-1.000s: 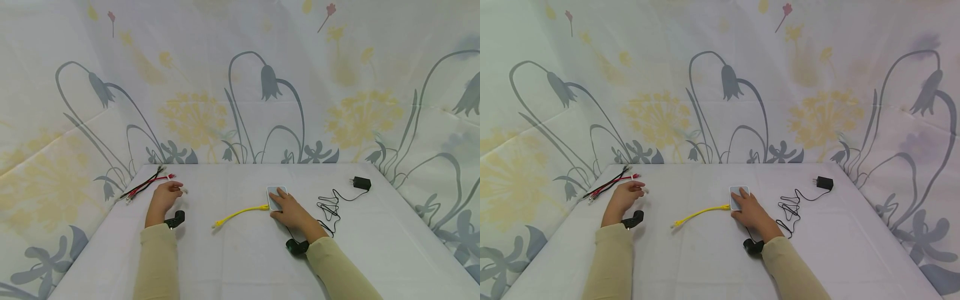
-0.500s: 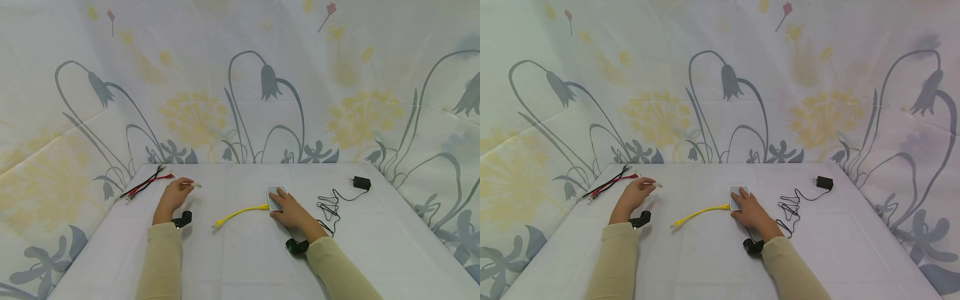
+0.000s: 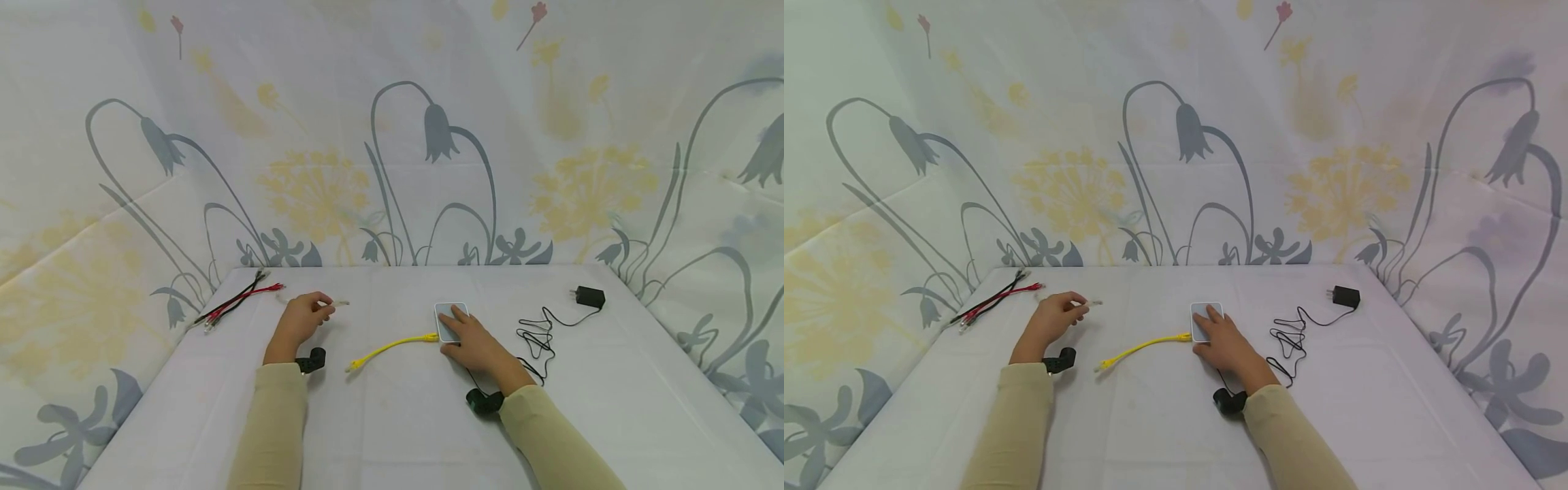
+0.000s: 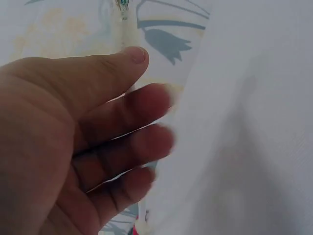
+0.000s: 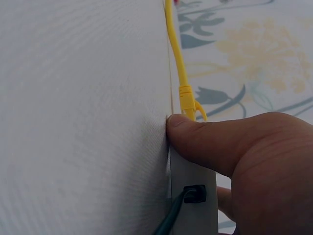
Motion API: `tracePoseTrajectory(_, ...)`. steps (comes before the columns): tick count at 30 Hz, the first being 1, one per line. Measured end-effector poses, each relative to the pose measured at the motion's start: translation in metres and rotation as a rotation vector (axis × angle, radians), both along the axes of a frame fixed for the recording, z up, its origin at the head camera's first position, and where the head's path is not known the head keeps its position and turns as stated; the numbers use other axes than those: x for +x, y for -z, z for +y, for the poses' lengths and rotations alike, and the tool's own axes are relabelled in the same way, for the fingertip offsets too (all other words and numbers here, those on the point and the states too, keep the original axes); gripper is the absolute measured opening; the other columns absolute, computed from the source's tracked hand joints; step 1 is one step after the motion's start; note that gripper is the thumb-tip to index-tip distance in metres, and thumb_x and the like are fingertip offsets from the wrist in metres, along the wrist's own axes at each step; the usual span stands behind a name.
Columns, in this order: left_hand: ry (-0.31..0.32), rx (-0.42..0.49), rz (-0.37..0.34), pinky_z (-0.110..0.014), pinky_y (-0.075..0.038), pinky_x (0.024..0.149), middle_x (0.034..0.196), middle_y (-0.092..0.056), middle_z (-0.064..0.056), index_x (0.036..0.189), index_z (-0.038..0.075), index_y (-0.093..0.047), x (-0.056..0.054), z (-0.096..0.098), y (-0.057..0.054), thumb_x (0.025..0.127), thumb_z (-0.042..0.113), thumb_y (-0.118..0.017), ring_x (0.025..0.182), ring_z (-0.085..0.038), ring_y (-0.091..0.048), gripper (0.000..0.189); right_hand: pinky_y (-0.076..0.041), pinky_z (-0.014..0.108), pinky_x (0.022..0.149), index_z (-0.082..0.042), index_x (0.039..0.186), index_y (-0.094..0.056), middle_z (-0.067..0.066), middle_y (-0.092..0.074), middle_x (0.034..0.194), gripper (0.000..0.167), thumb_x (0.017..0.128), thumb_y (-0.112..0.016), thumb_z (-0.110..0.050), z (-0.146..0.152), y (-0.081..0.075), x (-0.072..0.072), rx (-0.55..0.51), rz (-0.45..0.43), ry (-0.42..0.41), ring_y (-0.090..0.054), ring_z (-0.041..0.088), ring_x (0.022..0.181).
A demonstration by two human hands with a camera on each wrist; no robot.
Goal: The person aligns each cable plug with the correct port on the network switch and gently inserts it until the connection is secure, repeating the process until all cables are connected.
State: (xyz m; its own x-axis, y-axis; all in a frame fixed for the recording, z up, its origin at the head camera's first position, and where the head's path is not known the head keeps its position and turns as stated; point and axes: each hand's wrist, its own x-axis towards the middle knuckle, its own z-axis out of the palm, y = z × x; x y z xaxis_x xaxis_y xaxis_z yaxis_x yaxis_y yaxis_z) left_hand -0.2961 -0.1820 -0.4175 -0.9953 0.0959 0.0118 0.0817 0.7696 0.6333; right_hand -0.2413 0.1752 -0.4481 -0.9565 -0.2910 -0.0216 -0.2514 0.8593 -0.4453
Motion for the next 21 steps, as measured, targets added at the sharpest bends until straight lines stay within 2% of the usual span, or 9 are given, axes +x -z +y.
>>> tracePoseTrajectory(2,0.006,-0.028,0.014,-0.03,-0.046,0.066,0.091,-0.068,-0.005,0.115,0.016,-0.068,-0.001,0.004,0.0,0.094,0.03,-0.063,0.079,-0.019,-0.058,0.025,-0.027,0.064,0.111,-0.017,0.152,-0.034,0.018,-0.017,0.161,0.065,0.094,-0.062,-0.031,0.0,0.0,0.0,0.002,0.0,0.0,-0.018,0.049,0.144)
tracePoseTrajectory(5,0.015,-0.067,0.07,-0.03,-0.044,0.066,0.089,-0.064,-0.006,0.11,0.015,-0.071,-0.001,0.008,0.002,0.092,0.029,-0.066,0.077,-0.019,-0.054,0.023,-0.027,0.064,0.11,-0.017,0.152,-0.034,0.018,-0.017,0.161,0.065,0.094,-0.062,-0.03,0.0,0.0,-0.001,0.003,0.002,0.001,-0.018,0.049,0.144)
tracePoseTrajectory(10,0.054,-0.108,0.148,-0.039,-0.048,0.081,0.097,-0.064,-0.008,0.104,0.012,-0.074,-0.004,0.012,0.007,0.09,0.026,-0.069,0.091,-0.024,-0.057,0.02,-0.027,0.064,0.11,-0.018,0.152,-0.034,0.016,-0.016,0.161,0.065,0.094,-0.062,-0.031,0.0,0.001,-0.002,0.005,-0.006,0.009,-0.018,0.048,0.145)
tracePoseTrajectory(14,0.053,-0.085,0.109,-0.044,-0.049,0.09,0.108,-0.068,-0.007,0.102,0.012,-0.072,-0.004,0.016,0.008,0.089,0.027,-0.07,0.103,-0.027,-0.06,0.019,-0.027,0.063,0.111,-0.018,0.152,-0.034,0.016,-0.016,0.162,0.065,0.094,-0.062,-0.031,0.0,0.0,-0.002,0.005,-0.008,0.013,-0.017,0.047,0.145)
tracePoseTrajectory(21,0.062,-0.008,-0.002,-0.033,-0.05,0.074,0.093,-0.067,-0.001,0.096,0.016,-0.067,-0.002,0.022,0.01,0.087,0.031,-0.072,0.081,-0.016,-0.06,0.019,-0.027,0.063,0.11,-0.018,0.152,-0.035,0.017,-0.017,0.161,0.065,0.094,-0.062,-0.03,-0.001,-0.002,0.0,0.003,-0.009,0.016,-0.018,0.047,0.145)
